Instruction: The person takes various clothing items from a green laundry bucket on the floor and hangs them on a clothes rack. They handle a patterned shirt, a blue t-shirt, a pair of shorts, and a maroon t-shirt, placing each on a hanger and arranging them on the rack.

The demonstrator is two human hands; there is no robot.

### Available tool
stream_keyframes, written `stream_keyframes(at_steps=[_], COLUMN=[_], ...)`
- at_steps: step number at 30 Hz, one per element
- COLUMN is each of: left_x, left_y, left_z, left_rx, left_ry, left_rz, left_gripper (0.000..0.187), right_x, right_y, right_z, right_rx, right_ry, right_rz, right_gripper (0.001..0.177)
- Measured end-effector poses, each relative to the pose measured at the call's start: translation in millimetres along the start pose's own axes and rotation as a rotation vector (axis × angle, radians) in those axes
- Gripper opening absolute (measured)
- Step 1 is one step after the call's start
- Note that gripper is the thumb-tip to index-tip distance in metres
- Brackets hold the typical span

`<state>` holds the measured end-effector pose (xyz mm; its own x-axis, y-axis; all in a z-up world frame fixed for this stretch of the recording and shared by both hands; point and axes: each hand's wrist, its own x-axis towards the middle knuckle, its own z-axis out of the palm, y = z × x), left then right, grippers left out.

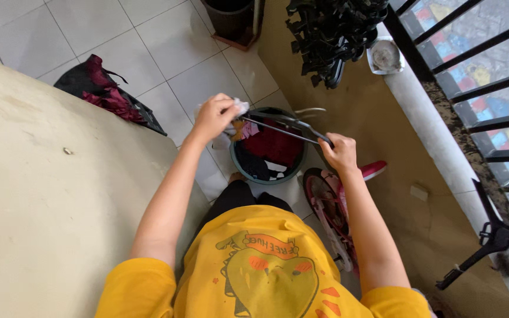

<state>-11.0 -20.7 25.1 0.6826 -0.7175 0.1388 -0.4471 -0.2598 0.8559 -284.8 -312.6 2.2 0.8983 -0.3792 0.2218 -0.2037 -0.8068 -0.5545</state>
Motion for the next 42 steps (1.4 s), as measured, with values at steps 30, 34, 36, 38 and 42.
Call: stream_keyframes(at_steps=[30, 34, 36, 38, 42], left_x=[45, 43, 41, 37, 42], left_y=[86, 103, 112, 117, 116], left_z=[-22, -23, -23, -24, -26], left_rx=[0.067, 0.016, 0.04, 0.03, -0.026], left_ry=[-0.143, -0.143, -0.203, -0.224, -0.17], left_rz=[0.241, 0.334, 0.232, 0.206, 0.297], left_gripper=[0.029, 0.029, 0.026, 0.024, 0.024], right_x=[32, 47, 56, 52, 36], right_y=[-89, -66, -42, -22, -6], right_z=[74, 139, 174, 193, 176], right_rx=[0.133, 0.119, 0.265, 0.222, -0.026], right_ry=[-0.1, 0.065, -0.063, -0.147, -0.22], right_rz=[-0.043, -0.187, 0.007, 0.174, 0.453], right_gripper=[0.021, 0.029, 0.027, 0.025, 0.025])
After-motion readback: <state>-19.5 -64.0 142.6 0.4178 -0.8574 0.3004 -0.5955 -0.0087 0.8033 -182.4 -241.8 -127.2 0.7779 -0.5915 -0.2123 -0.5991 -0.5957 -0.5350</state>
